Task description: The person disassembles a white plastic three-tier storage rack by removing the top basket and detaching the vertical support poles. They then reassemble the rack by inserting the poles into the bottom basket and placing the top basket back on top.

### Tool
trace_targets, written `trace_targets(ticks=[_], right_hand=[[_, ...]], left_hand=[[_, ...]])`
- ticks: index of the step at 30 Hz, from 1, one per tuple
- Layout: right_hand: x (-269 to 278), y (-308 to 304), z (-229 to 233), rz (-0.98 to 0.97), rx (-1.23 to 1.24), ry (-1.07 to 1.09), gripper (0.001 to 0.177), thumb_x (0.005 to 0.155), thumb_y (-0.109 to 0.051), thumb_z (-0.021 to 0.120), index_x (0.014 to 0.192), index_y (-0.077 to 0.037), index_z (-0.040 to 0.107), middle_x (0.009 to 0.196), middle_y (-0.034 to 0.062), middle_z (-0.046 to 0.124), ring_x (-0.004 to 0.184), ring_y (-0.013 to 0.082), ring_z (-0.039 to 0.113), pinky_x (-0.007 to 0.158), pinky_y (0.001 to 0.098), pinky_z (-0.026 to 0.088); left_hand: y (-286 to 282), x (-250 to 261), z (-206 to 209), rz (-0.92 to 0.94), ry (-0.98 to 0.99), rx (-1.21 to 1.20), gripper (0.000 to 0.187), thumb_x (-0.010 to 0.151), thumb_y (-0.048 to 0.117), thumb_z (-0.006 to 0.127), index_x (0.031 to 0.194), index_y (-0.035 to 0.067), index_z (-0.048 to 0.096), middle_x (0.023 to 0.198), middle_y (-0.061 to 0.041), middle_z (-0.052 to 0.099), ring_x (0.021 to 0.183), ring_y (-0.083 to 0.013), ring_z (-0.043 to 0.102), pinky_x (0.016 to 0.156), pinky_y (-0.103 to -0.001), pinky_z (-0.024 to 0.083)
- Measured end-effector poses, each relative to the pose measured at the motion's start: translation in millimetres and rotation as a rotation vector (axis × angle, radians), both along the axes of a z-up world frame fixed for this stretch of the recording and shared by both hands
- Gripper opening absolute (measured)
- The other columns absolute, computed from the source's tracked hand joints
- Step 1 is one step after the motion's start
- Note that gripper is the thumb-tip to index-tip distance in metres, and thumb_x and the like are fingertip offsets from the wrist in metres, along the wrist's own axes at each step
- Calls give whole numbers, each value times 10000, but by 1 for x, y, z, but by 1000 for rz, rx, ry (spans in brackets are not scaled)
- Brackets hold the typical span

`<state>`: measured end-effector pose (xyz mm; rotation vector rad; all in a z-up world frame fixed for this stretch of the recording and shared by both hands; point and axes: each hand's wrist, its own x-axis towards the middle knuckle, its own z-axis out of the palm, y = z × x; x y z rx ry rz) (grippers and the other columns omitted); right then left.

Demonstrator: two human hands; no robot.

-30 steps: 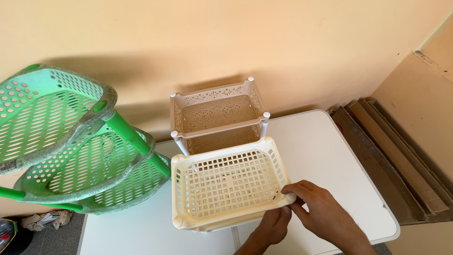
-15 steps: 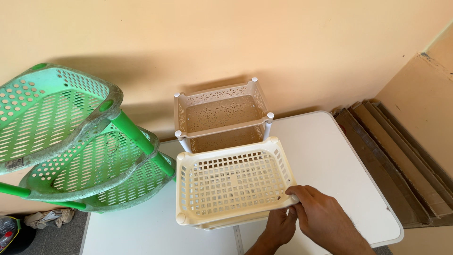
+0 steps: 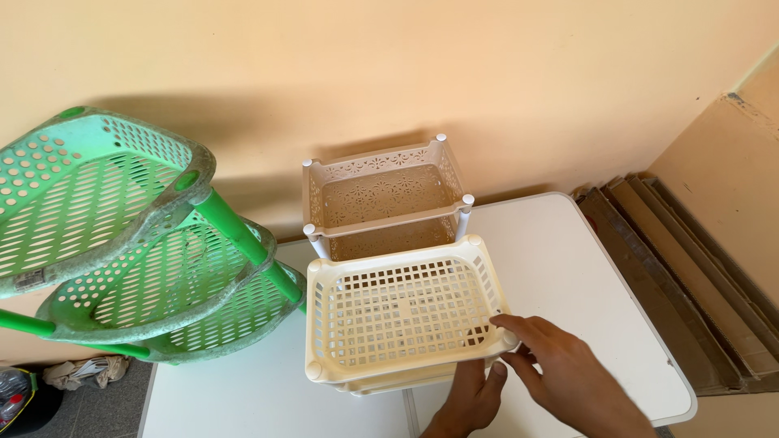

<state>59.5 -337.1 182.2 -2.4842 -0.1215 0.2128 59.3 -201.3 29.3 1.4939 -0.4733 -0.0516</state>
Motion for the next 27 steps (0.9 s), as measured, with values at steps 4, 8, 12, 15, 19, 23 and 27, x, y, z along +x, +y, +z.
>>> trace_targets(ticks=[4, 8, 12, 15, 19, 23, 27], right_hand=[[10, -9, 29, 41, -259, 174, 647, 845, -281, 751, 1460, -307, 553, 1120, 23, 731, 882, 169, 748, 822, 336, 635], [27, 6, 61, 158, -430, 99, 520, 867, -386, 704, 1379, -330, 630, 1084, -22, 740, 875, 156, 765, 817, 328, 632], [49, 54, 77, 312, -483, 6, 395, 921, -435, 663, 1292, -300, 670, 1085, -17, 738, 889, 186, 759, 819, 351, 626], [56, 88, 84, 515, -380, -204, 340, 934, -361, 655, 1246, -234, 705, 1117, -7, 743, 926, 258, 731, 780, 422, 600], [68, 124, 94, 627, -342, -208, 319, 917, -333, 651, 1201, -198, 704, 1064, 52, 728, 949, 280, 714, 805, 453, 580], [105, 166, 88, 721, -318, -207, 285, 949, -248, 629, 1209, -154, 699, 1081, 78, 729, 1012, 327, 695, 871, 494, 542], [136, 204, 69, 814, -240, -268, 446, 839, -120, 736, 1279, -115, 665, 1164, 137, 674, 1087, 360, 650, 896, 508, 523]], left_hand=[[47, -20, 37, 16, -66, 305, 611, 986, 239, 712, 1468, -54, 476, 1457, -296, 513, 1370, -448, 462, 1116, -511, 370], [95, -38, 64, -76, 44, 514, 416, 933, 318, 783, 1215, 29, 681, 1214, -175, 701, 1219, -327, 658, 1067, -428, 502], [133, -58, 77, -29, 8, 358, 315, 933, 258, 827, 1131, 37, 721, 1056, -125, 733, 1070, -272, 734, 978, -386, 577], [153, -69, 78, 72, -8, 297, 261, 932, 195, 825, 1120, 39, 732, 1033, -110, 754, 1018, -244, 760, 909, -360, 603], [190, -70, 69, 316, -109, 172, 138, 932, 72, 809, 1038, -1, 757, 986, -117, 802, 953, -202, 789, 889, -335, 608], [235, 0, 51, 614, -120, -205, 161, 1049, 56, 611, 1160, -36, 684, 1159, -122, 709, 1076, -161, 654, 948, -299, 537], [255, 73, 42, 577, -112, -173, 278, 1065, 85, 557, 1313, -8, 644, 1259, -103, 688, 1177, -153, 630, 1037, -299, 495]])
